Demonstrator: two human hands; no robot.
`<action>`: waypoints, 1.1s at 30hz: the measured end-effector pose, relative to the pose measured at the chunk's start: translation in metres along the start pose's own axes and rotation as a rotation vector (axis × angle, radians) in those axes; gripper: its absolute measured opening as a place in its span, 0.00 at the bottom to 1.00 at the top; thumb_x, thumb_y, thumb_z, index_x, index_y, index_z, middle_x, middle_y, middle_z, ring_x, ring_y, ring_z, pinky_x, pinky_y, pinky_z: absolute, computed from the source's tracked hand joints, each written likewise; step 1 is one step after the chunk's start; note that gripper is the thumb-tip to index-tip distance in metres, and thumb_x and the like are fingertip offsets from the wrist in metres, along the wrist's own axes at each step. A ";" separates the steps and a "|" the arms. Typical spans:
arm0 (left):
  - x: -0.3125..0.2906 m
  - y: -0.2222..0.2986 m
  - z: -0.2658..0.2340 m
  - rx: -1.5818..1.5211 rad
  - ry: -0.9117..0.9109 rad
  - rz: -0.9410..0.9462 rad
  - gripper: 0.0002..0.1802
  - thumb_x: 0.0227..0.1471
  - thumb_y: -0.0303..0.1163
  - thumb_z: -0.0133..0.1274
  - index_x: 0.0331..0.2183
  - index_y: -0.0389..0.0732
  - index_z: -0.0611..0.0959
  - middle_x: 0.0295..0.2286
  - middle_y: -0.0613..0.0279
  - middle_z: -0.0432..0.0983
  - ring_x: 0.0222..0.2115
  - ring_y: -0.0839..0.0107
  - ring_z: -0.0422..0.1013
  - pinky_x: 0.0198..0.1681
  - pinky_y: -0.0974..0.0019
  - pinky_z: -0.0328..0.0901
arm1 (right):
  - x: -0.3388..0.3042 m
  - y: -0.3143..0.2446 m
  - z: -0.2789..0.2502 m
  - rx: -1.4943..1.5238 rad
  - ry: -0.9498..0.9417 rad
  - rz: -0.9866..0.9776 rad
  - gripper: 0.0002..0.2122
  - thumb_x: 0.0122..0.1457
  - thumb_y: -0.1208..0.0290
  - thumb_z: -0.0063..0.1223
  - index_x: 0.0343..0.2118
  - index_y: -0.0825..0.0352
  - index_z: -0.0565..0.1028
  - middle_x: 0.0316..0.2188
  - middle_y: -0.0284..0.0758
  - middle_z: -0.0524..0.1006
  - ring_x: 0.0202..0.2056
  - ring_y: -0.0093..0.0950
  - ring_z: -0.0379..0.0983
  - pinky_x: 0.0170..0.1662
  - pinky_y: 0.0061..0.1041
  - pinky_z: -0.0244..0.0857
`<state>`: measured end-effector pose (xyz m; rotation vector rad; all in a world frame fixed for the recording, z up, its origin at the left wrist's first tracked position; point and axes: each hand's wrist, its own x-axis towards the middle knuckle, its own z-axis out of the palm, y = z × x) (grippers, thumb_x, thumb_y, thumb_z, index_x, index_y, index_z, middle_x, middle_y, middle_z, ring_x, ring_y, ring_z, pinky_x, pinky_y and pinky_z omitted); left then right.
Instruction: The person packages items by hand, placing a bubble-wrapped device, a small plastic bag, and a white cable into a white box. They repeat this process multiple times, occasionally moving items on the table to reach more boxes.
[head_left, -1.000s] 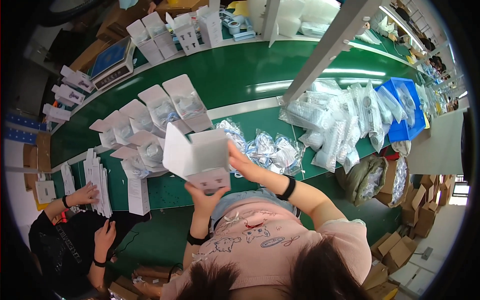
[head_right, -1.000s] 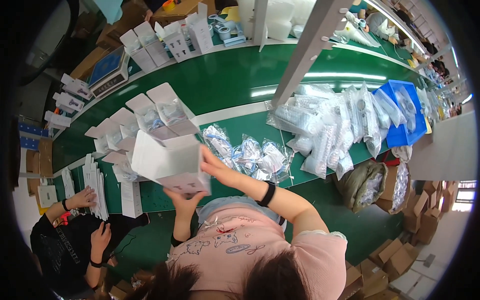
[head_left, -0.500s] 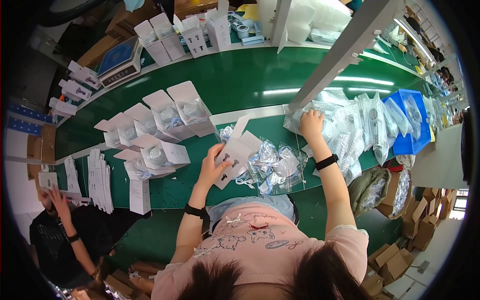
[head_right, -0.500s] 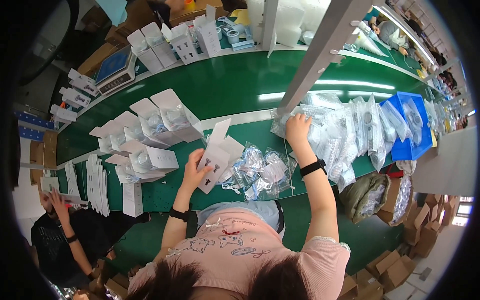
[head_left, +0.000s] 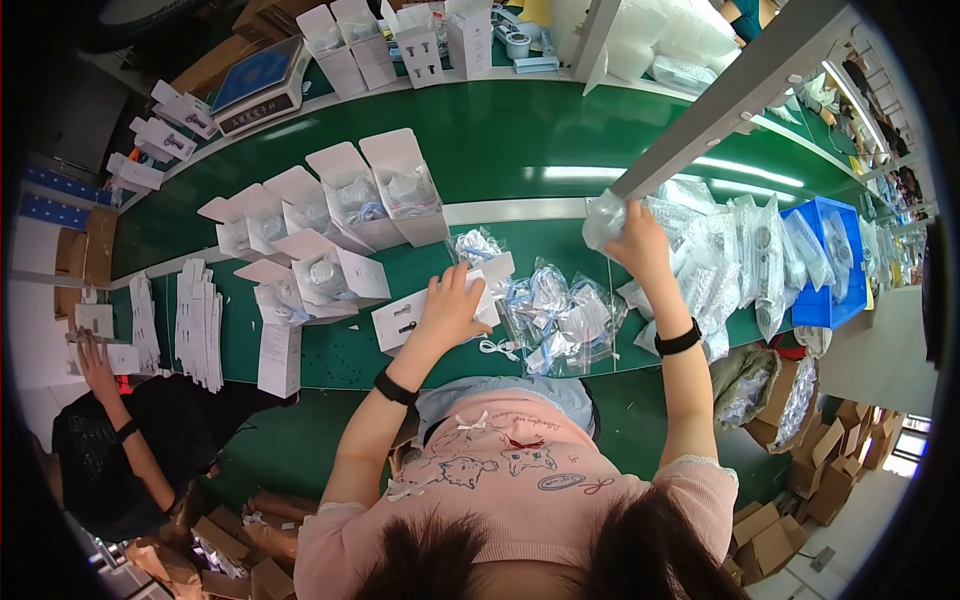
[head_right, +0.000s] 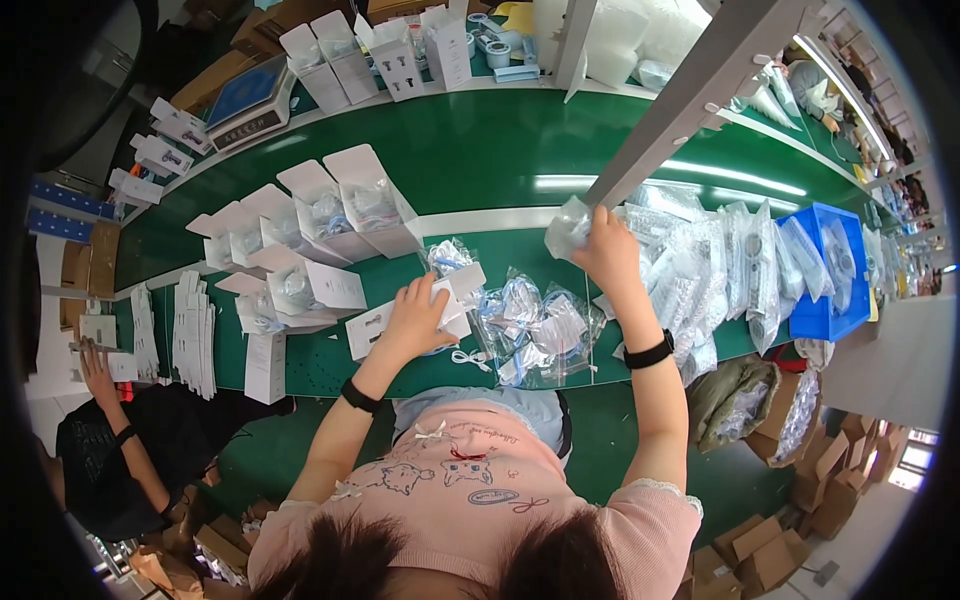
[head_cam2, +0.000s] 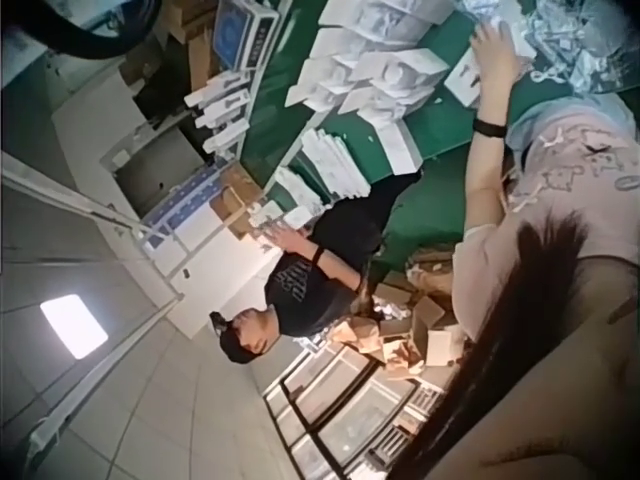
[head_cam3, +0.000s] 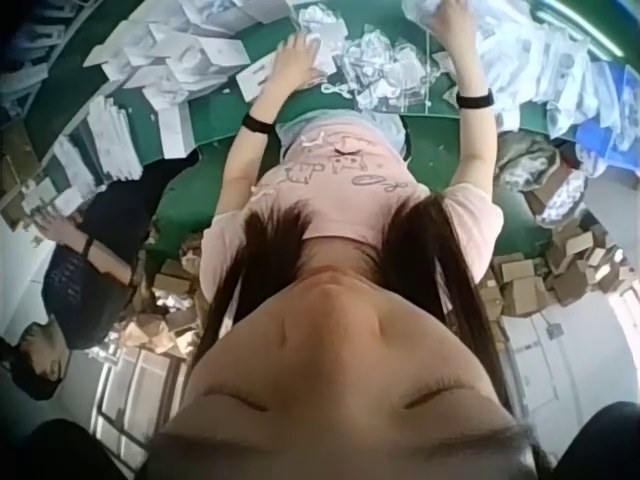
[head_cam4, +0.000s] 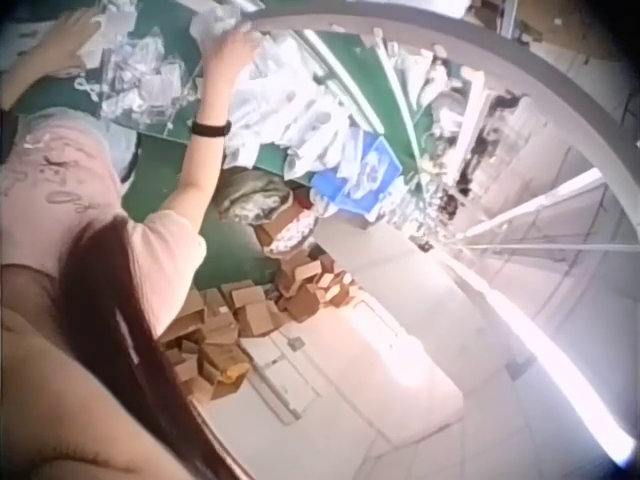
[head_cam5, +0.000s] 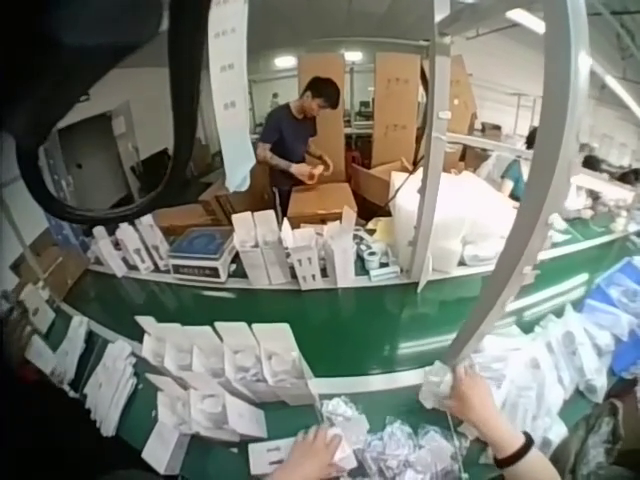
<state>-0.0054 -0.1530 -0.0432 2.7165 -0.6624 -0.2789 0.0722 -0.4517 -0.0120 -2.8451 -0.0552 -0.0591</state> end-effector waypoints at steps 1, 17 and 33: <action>0.003 0.001 0.002 -0.018 -0.068 -0.060 0.41 0.26 0.37 0.63 0.48 0.52 0.66 0.44 0.50 0.57 0.46 0.54 0.55 0.46 0.56 0.52 | -0.005 -0.007 -0.014 -0.002 0.001 0.001 0.27 0.31 0.70 0.58 0.40 0.65 0.63 0.35 0.40 0.67 0.36 0.36 0.67 0.36 0.33 0.63; -0.024 0.029 -0.033 -0.601 0.712 0.031 0.37 0.21 0.38 0.68 0.31 0.39 0.62 0.41 0.44 0.60 0.41 0.48 0.62 0.40 0.59 0.62 | -0.046 -0.163 0.000 1.610 0.687 0.116 0.23 0.48 0.73 0.50 0.48 0.63 0.57 0.44 0.34 0.61 0.46 0.32 0.59 0.49 0.29 0.55; -0.019 0.022 -0.037 -0.551 0.688 0.047 0.28 0.28 0.28 0.64 0.34 0.39 0.68 0.46 0.47 0.56 0.45 0.57 0.59 0.45 0.61 0.57 | -0.044 -0.033 0.113 0.172 -0.200 -0.152 0.18 0.39 0.75 0.56 0.37 0.66 0.70 0.34 0.41 0.69 0.35 0.39 0.66 0.39 0.33 0.62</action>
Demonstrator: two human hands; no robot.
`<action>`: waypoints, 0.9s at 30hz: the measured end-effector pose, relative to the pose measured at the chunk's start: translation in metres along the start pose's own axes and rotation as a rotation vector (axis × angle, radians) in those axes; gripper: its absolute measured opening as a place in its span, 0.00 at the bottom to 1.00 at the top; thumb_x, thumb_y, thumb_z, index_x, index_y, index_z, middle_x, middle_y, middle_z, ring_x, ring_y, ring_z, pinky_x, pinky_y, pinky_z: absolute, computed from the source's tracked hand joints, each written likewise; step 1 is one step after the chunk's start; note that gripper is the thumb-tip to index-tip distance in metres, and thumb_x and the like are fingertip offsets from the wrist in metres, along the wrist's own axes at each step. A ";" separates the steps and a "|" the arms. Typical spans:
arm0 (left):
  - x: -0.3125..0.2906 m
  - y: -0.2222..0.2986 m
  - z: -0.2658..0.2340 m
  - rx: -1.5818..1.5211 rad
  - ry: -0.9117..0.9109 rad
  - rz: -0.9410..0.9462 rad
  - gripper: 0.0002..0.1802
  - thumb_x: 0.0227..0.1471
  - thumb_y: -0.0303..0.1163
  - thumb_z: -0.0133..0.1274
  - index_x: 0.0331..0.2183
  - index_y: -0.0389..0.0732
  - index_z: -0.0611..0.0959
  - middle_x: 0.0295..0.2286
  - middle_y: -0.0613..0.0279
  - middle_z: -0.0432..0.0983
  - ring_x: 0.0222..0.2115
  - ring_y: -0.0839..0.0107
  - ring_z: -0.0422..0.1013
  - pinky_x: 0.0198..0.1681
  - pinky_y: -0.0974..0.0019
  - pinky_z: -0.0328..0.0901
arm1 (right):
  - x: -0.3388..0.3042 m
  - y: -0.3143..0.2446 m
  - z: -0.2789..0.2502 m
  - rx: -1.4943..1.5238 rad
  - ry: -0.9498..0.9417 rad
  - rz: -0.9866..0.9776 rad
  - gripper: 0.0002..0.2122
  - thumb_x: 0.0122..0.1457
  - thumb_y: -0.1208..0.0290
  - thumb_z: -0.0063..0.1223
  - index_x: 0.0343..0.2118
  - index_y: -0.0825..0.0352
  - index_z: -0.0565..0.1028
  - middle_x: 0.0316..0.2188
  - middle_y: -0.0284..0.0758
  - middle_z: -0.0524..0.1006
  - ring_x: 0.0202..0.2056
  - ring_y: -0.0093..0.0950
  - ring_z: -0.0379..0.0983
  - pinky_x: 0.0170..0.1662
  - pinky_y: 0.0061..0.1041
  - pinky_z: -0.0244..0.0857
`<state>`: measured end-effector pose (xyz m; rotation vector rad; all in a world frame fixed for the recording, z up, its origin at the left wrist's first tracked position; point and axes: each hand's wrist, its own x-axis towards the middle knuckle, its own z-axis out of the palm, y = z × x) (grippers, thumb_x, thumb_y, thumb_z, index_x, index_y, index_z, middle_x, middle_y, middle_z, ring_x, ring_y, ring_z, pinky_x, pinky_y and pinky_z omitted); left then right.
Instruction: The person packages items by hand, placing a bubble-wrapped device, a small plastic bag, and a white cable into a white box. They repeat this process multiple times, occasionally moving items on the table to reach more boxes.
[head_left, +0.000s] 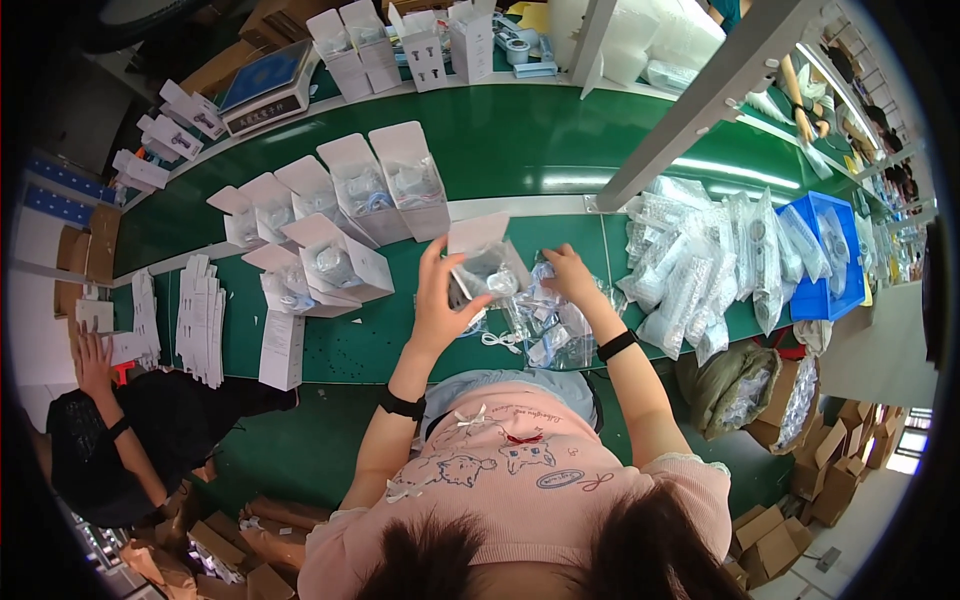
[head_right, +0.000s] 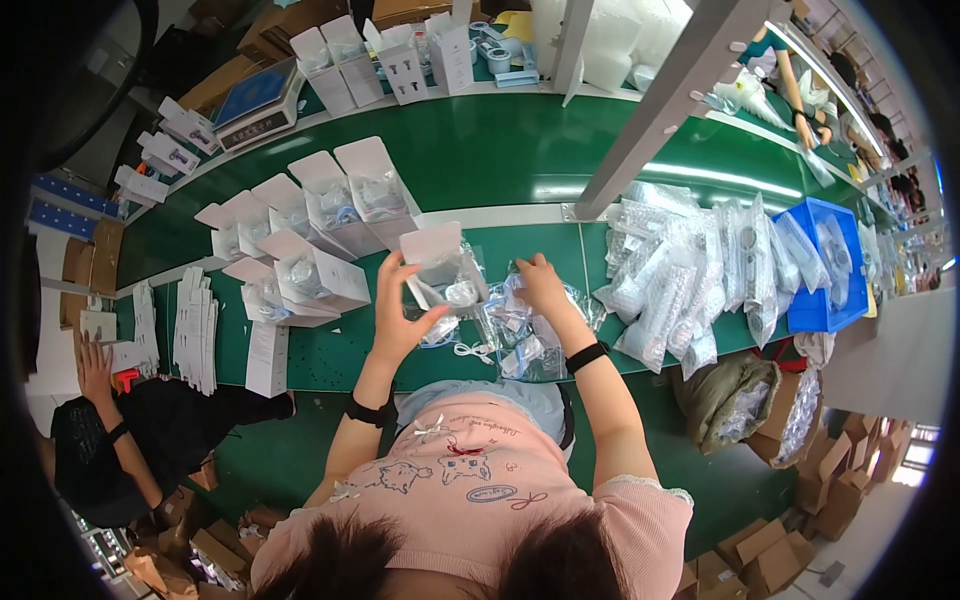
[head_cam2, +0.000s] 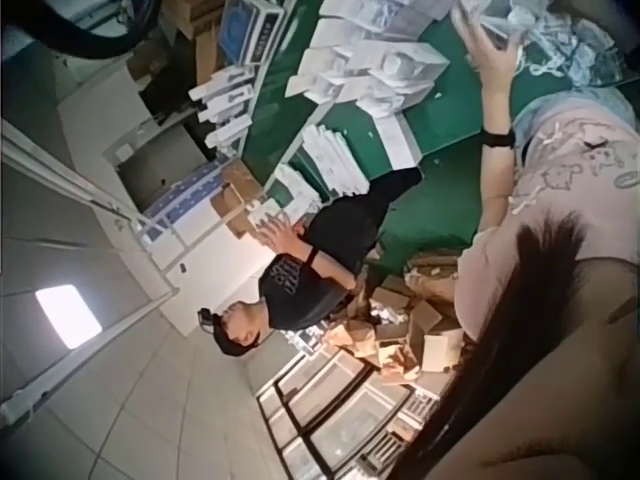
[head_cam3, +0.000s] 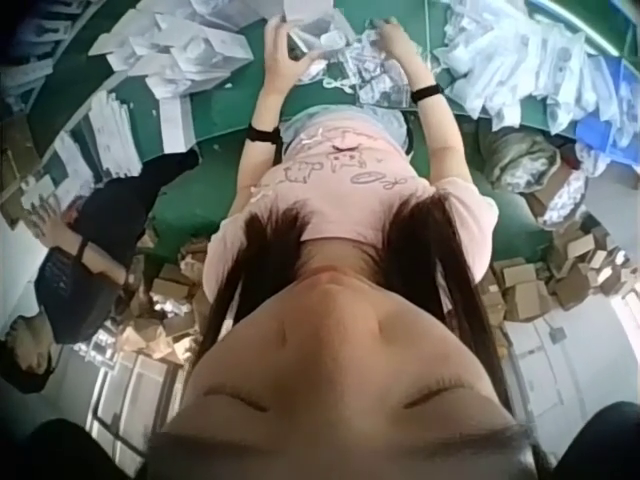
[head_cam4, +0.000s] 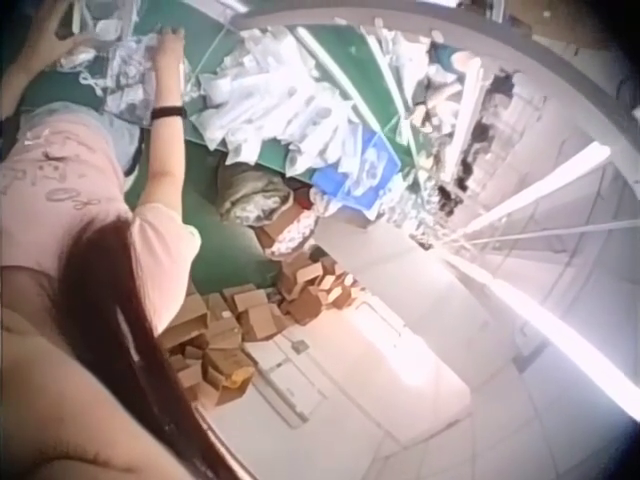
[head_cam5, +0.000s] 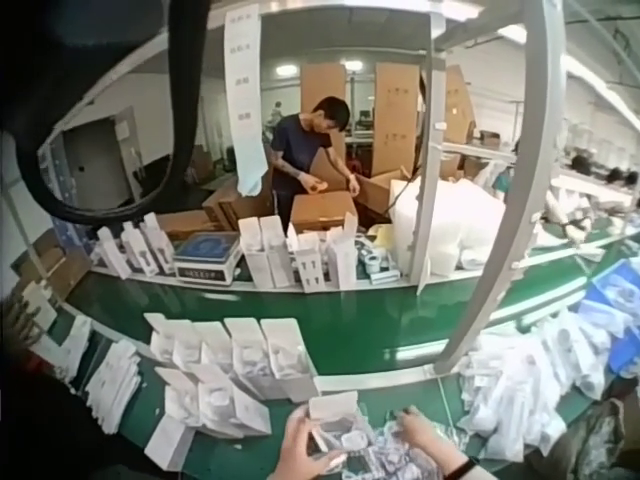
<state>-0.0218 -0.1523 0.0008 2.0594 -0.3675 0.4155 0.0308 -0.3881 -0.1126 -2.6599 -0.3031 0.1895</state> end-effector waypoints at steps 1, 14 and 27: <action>0.002 0.001 -0.001 0.003 0.003 -0.002 0.28 0.28 0.28 0.64 0.34 0.39 0.68 0.46 0.47 0.56 0.45 0.57 0.59 0.45 0.61 0.57 | 0.001 0.007 0.002 0.093 -0.048 -0.002 0.17 0.39 0.75 0.56 0.36 0.66 0.70 0.34 0.41 0.69 0.34 0.39 0.66 0.39 0.32 0.62; 0.014 -0.001 -0.013 -0.073 0.090 -0.418 0.08 0.33 0.20 0.56 0.16 0.31 0.72 0.28 0.62 0.71 0.22 0.78 0.65 0.23 0.76 0.59 | -0.026 -0.100 -0.105 0.972 0.443 -0.459 0.09 0.40 0.86 0.51 0.25 0.67 0.69 0.33 0.41 0.72 0.34 0.30 0.70 0.31 0.21 0.64; -0.004 -0.021 -0.015 -0.206 0.147 -0.348 0.06 0.38 0.21 0.54 0.22 0.31 0.72 0.30 0.60 0.71 0.24 0.79 0.66 0.26 0.77 0.61 | -0.009 -0.085 -0.014 0.726 0.041 -0.539 0.34 0.32 0.69 0.65 0.48 0.66 0.63 0.48 0.40 0.61 0.52 0.34 0.53 0.54 0.31 0.47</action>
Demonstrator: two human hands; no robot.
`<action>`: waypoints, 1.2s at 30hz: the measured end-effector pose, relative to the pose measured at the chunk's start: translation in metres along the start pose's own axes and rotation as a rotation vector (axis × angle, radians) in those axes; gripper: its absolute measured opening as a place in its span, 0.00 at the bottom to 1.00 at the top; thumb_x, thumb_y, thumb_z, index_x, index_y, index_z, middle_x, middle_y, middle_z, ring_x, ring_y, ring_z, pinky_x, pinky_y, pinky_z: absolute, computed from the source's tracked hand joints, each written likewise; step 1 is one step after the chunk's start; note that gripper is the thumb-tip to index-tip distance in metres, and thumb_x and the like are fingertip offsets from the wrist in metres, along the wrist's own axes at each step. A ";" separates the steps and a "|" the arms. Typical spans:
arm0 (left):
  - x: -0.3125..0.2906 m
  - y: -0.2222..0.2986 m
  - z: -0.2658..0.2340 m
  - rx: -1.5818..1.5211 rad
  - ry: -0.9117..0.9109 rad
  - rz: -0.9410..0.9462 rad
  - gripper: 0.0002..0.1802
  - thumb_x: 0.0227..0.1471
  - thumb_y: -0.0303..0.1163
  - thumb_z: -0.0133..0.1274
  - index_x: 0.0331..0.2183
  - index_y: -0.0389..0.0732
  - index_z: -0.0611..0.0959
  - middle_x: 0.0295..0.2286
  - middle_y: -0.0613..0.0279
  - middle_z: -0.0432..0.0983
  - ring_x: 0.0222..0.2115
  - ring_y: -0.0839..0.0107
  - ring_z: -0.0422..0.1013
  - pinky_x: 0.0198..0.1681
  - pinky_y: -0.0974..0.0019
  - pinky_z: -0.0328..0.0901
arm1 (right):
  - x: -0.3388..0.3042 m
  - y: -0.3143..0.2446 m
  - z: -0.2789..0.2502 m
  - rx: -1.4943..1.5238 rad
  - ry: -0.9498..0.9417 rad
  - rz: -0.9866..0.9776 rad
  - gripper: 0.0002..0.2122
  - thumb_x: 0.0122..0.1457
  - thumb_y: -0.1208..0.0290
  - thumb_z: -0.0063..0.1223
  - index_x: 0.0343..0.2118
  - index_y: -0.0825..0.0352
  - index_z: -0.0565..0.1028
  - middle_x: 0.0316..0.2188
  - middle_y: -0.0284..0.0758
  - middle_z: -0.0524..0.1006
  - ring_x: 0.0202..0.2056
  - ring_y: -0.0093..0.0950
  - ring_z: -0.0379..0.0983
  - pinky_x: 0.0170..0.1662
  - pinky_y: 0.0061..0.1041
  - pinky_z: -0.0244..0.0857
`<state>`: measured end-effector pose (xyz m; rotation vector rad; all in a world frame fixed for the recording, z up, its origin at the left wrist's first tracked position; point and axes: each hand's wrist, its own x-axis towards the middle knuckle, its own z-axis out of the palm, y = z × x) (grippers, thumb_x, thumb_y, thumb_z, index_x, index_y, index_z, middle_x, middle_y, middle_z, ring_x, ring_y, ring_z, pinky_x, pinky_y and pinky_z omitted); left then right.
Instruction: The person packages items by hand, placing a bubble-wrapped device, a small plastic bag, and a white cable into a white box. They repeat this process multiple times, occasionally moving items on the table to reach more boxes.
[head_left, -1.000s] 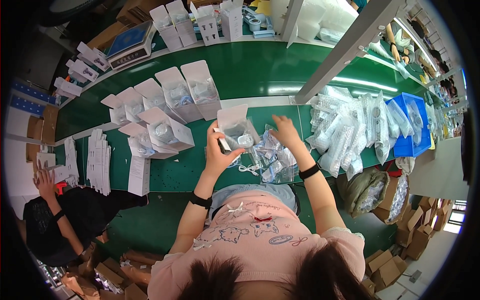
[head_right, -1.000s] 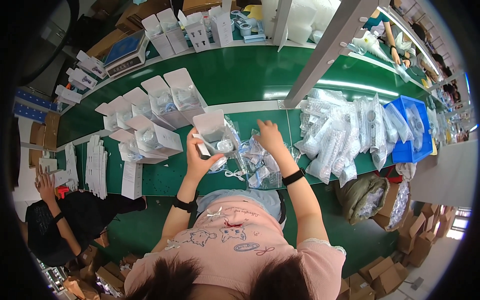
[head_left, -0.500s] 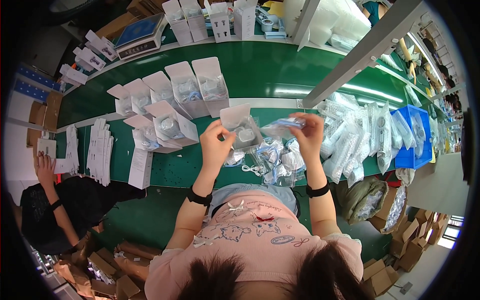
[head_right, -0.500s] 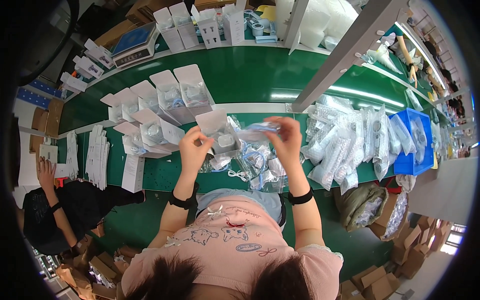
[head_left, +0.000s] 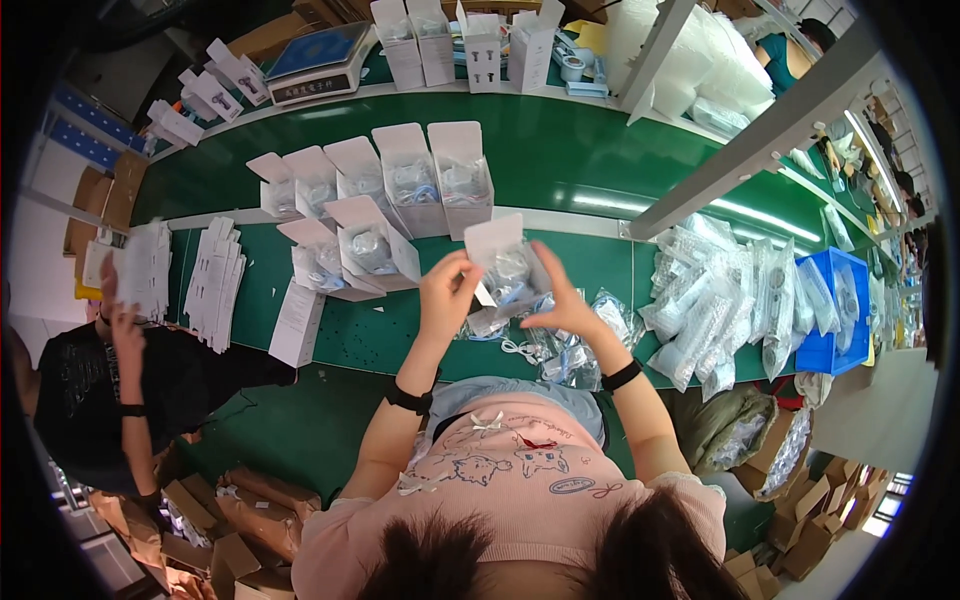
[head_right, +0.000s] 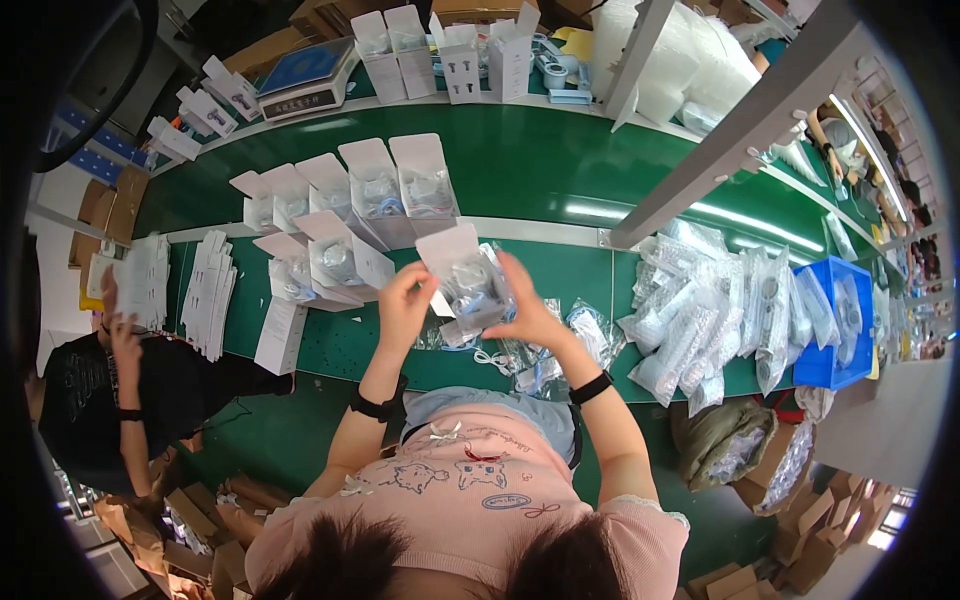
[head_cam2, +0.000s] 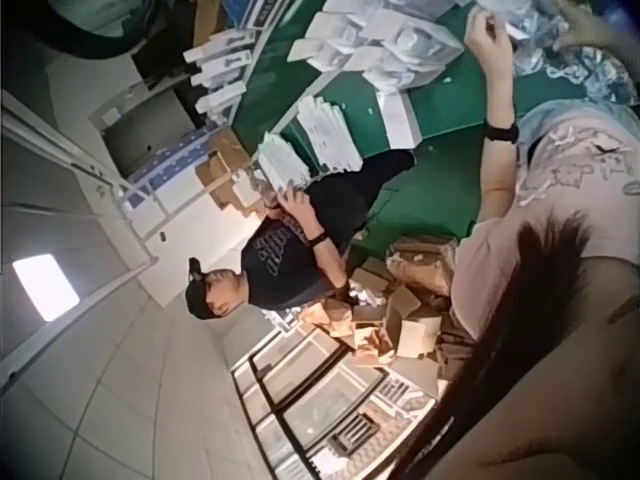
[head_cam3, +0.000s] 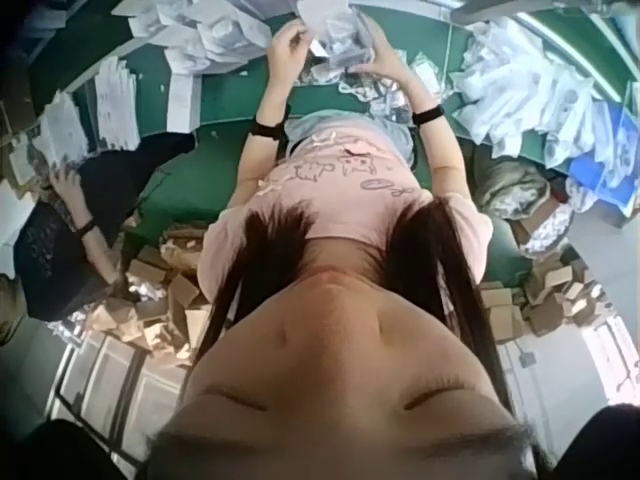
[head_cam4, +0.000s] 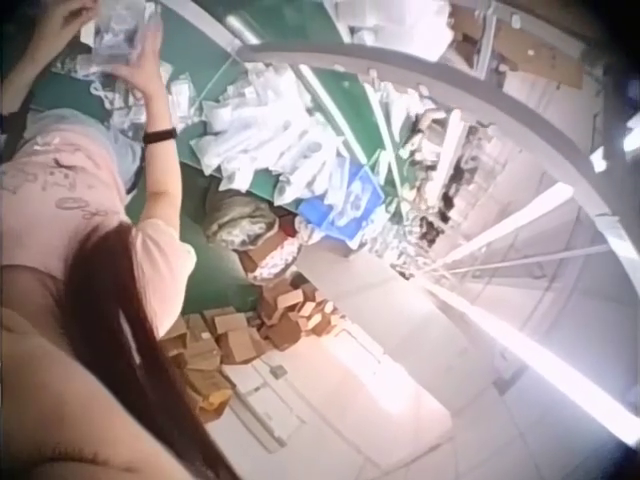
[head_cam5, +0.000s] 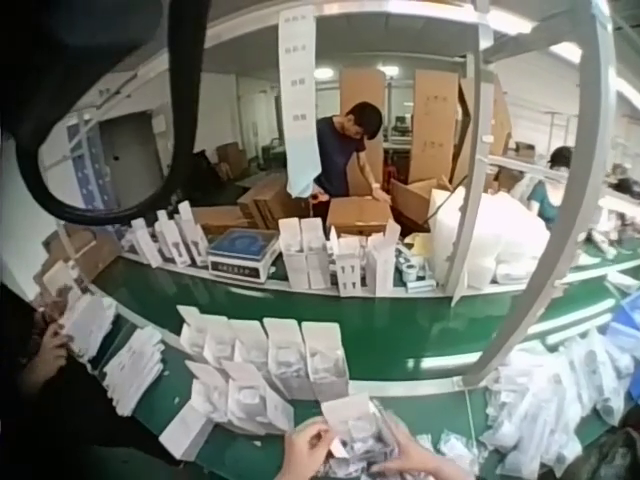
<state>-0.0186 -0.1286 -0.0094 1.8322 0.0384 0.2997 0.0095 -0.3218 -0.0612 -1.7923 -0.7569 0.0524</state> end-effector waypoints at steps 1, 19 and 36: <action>-0.004 0.000 -0.003 0.028 -0.042 0.060 0.07 0.39 0.22 0.54 0.24 0.32 0.73 0.30 0.59 0.71 0.25 0.77 0.67 0.28 0.76 0.62 | -0.004 0.012 0.008 0.178 0.008 0.158 0.37 0.32 0.67 0.65 0.50 0.66 0.60 0.49 0.41 0.61 0.52 0.34 0.54 0.54 0.30 0.48; -0.075 -0.135 -0.204 1.463 0.155 -0.255 0.37 0.41 0.21 0.49 0.53 0.37 0.54 0.52 0.46 0.49 0.54 0.52 0.45 0.53 0.52 0.45 | 0.078 0.011 0.127 0.121 0.204 0.194 0.42 0.31 0.77 0.64 0.52 0.69 0.52 0.47 0.45 0.59 0.50 0.41 0.55 0.53 0.30 0.50; -0.090 0.033 -0.075 0.696 0.279 0.545 0.24 0.47 0.43 0.49 0.44 0.40 0.68 0.40 0.45 0.62 0.37 0.54 0.63 0.41 0.51 0.59 | 0.027 -0.071 0.040 0.947 -0.044 0.209 0.41 0.45 0.56 0.53 0.57 0.65 0.41 0.56 0.43 0.46 0.58 0.36 0.40 0.56 0.31 0.40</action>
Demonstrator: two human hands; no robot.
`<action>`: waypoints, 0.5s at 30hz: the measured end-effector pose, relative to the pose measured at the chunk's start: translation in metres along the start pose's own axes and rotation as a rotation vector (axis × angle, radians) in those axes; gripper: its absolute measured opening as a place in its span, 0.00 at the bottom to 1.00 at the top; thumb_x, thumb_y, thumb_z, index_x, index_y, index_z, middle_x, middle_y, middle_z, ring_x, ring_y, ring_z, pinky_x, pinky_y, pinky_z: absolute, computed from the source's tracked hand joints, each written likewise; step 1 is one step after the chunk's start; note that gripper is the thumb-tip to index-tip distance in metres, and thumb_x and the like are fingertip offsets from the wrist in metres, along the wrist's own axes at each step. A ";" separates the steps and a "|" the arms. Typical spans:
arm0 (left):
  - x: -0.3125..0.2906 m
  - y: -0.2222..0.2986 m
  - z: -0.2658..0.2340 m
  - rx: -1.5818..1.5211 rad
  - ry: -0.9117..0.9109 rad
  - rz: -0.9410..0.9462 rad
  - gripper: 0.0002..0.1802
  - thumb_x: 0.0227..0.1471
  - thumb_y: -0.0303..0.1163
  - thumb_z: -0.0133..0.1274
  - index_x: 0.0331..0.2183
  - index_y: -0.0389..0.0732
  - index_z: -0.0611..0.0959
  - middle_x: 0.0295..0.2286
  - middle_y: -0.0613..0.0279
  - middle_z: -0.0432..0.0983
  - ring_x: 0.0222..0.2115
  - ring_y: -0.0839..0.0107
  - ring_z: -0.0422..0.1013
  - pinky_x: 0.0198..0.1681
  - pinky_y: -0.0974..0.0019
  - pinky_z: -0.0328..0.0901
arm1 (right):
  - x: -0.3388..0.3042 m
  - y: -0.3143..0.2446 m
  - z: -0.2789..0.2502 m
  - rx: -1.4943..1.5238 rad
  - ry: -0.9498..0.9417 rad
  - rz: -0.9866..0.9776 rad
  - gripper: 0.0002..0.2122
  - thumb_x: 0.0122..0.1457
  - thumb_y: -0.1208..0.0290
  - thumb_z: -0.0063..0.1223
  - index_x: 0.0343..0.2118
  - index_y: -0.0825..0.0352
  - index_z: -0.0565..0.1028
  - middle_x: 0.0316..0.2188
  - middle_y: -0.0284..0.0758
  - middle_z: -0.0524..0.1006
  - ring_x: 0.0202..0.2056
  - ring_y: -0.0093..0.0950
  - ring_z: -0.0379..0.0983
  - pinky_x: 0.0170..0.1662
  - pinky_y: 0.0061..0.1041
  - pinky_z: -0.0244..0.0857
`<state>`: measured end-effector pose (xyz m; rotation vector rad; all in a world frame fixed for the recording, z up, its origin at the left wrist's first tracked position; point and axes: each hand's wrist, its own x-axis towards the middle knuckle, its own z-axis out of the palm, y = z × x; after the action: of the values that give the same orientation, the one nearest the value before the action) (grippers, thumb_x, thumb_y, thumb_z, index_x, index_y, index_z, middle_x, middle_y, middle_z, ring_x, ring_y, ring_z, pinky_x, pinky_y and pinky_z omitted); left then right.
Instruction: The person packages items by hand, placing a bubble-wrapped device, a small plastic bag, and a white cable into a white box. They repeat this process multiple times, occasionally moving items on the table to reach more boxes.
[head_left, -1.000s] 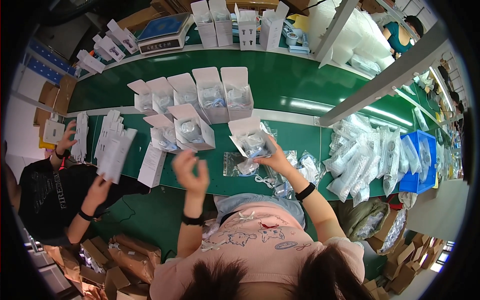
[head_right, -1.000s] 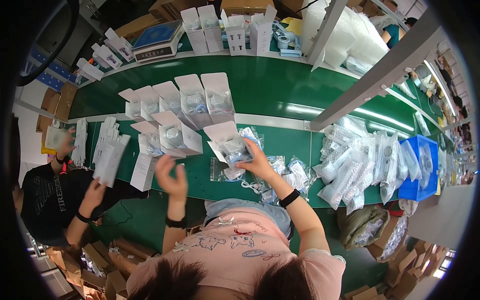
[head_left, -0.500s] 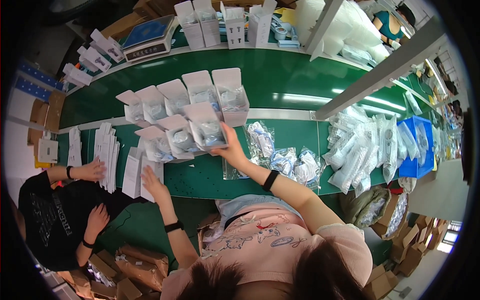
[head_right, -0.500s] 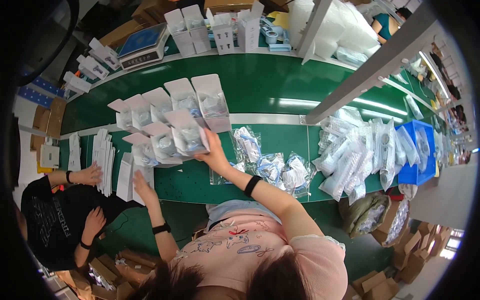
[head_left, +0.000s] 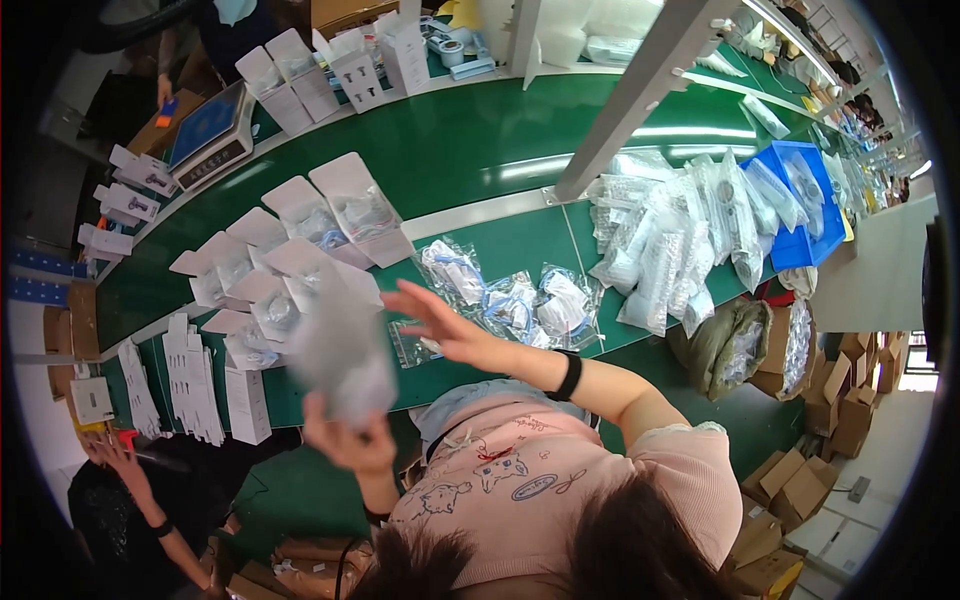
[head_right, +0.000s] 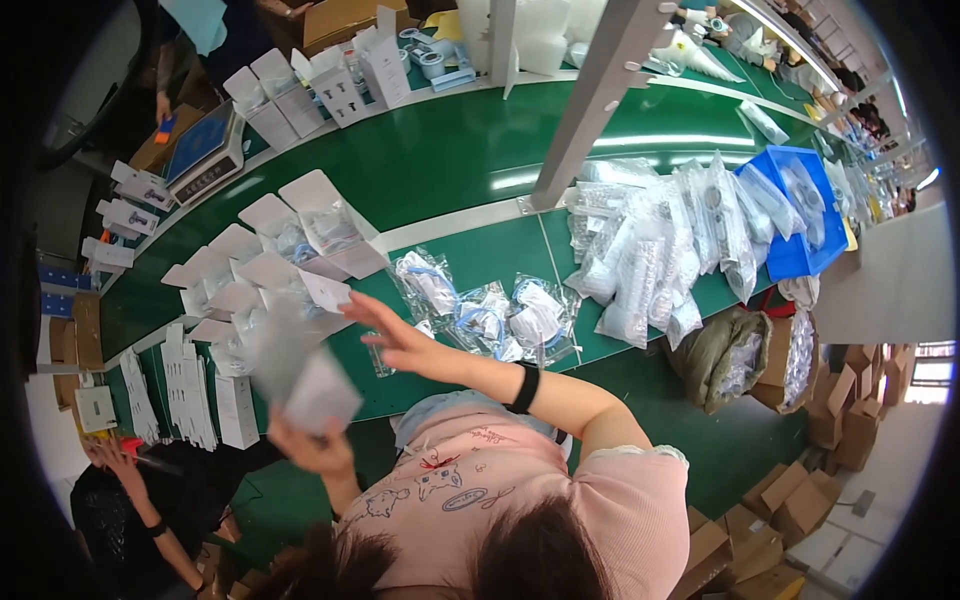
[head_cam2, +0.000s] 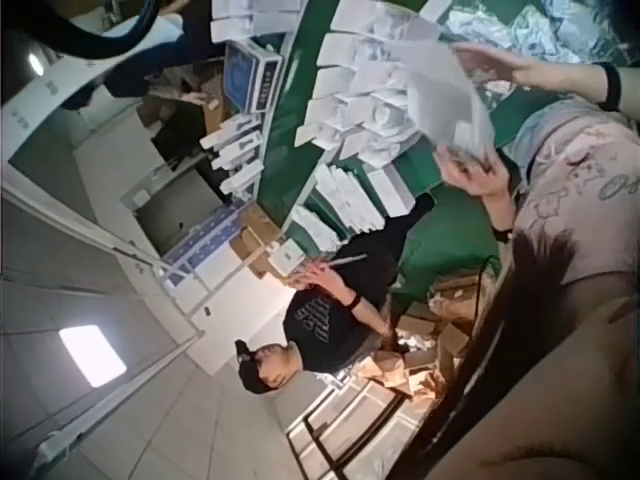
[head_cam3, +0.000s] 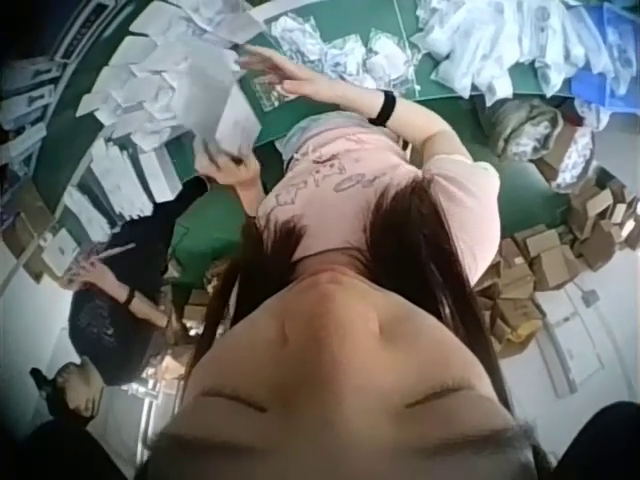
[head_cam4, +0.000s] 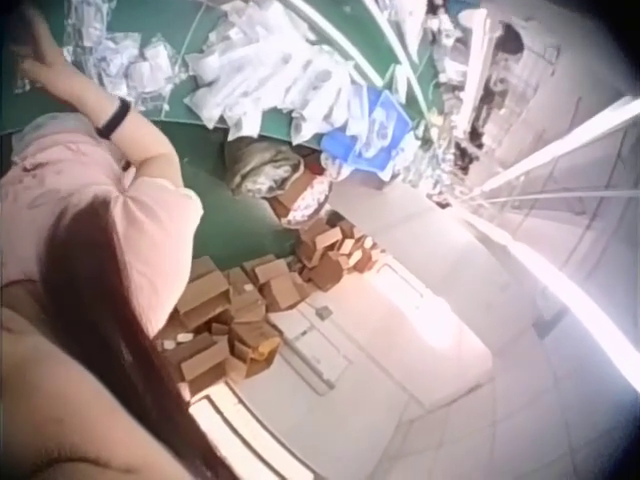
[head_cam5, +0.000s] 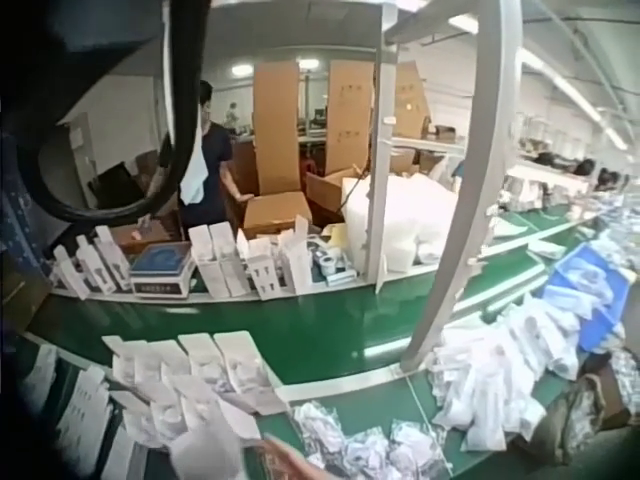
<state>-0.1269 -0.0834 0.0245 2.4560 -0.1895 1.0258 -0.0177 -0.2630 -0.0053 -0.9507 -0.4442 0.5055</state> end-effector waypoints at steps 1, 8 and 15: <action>0.020 0.019 0.013 -0.029 -0.176 0.109 0.24 0.46 0.46 0.49 0.42 0.42 0.69 0.39 0.45 0.63 0.37 0.54 0.63 0.42 0.51 0.59 | -0.014 -0.001 -0.006 -0.005 -0.035 -0.086 0.42 0.46 0.52 0.50 0.57 0.65 0.40 0.57 0.41 0.44 0.58 0.34 0.38 0.57 0.32 0.37; 0.047 0.060 0.106 -0.740 -0.311 0.069 0.49 0.24 0.44 0.66 0.48 0.46 0.58 0.50 0.48 0.49 0.47 0.55 0.54 0.47 0.52 0.54 | -0.075 -0.054 -0.047 -0.183 0.113 -0.028 0.41 0.48 0.43 0.42 0.56 0.68 0.44 0.55 0.37 0.49 0.56 0.28 0.45 0.56 0.30 0.40; 0.056 0.076 0.132 -1.008 -0.766 -0.065 0.61 0.17 0.40 0.69 0.51 0.46 0.49 0.52 0.46 0.45 0.52 0.53 0.49 0.50 0.55 0.52 | -0.111 -0.082 -0.105 -0.144 0.323 0.014 0.29 0.51 0.52 0.45 0.50 0.70 0.60 0.48 0.40 0.63 0.52 0.32 0.55 0.53 0.29 0.48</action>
<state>-0.0252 -0.2097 0.0111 1.7326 -0.6694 -0.1358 -0.0297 -0.4356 -0.0038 -1.1525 -0.1834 0.3267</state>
